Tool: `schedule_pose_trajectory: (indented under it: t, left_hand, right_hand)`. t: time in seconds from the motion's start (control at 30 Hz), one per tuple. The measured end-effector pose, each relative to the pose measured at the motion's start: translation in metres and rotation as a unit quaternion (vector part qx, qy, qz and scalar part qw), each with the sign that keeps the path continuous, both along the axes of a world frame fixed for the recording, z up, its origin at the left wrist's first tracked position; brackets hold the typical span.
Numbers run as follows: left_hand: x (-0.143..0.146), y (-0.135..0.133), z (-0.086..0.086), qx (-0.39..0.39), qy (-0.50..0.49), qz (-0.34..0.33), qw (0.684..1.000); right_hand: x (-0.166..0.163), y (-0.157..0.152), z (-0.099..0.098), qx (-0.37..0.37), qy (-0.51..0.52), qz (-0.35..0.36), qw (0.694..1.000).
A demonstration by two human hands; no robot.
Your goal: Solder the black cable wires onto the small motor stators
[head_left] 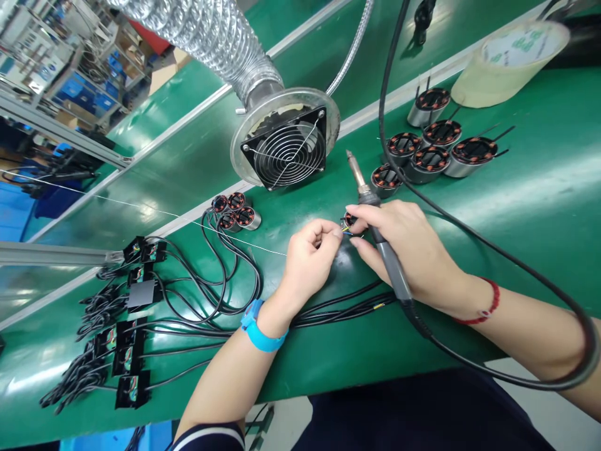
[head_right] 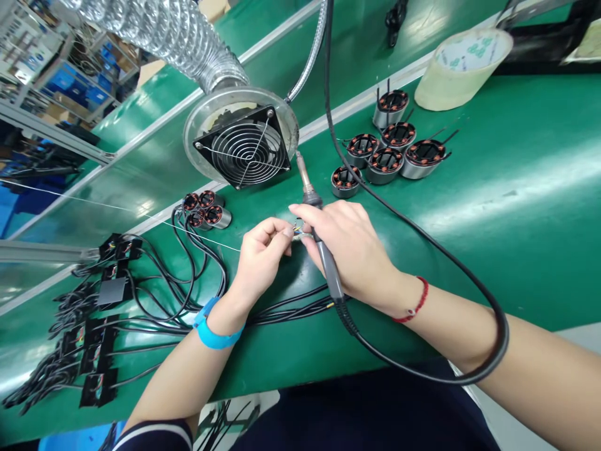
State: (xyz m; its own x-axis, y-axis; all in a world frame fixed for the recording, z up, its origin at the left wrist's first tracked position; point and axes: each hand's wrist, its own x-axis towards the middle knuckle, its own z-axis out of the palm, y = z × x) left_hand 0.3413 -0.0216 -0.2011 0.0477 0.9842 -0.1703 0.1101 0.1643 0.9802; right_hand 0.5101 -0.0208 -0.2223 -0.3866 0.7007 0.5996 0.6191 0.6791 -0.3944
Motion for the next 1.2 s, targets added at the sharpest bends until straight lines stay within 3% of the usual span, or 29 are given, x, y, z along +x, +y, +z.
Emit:
schedule_pose_trajectory:
  t: [0.23, 0.43, 0.57, 0.7, 1.2]
  left_hand:
    - [-0.003, -0.007, -0.009, 0.061, -0.013, 0.005, 0.998]
    - [-0.007, -0.005, -0.010, 0.180, 0.063, -0.014, 0.982]
    - [-0.007, -0.003, -0.010, 0.219, 0.133, -0.032, 0.966]
    - [-0.007, -0.004, -0.016, 0.283, 0.138, -0.037, 0.948]
    - [-0.006, -0.002, -0.017, 0.280, 0.141, -0.041, 0.949]
  right_hand:
    - [-0.004, 0.001, 0.002, -0.002, 0.053, -0.009, 0.999]
    - [-0.004, 0.001, 0.000, -0.016, 0.073, 0.000, 0.997]
    - [-0.005, 0.001, -0.001, -0.022, 0.087, 0.007, 0.996]
    - [-0.005, 0.002, -0.003, -0.039, 0.124, 0.015, 0.991]
    - [-0.003, 0.002, -0.004, -0.039, 0.124, 0.018, 0.991]
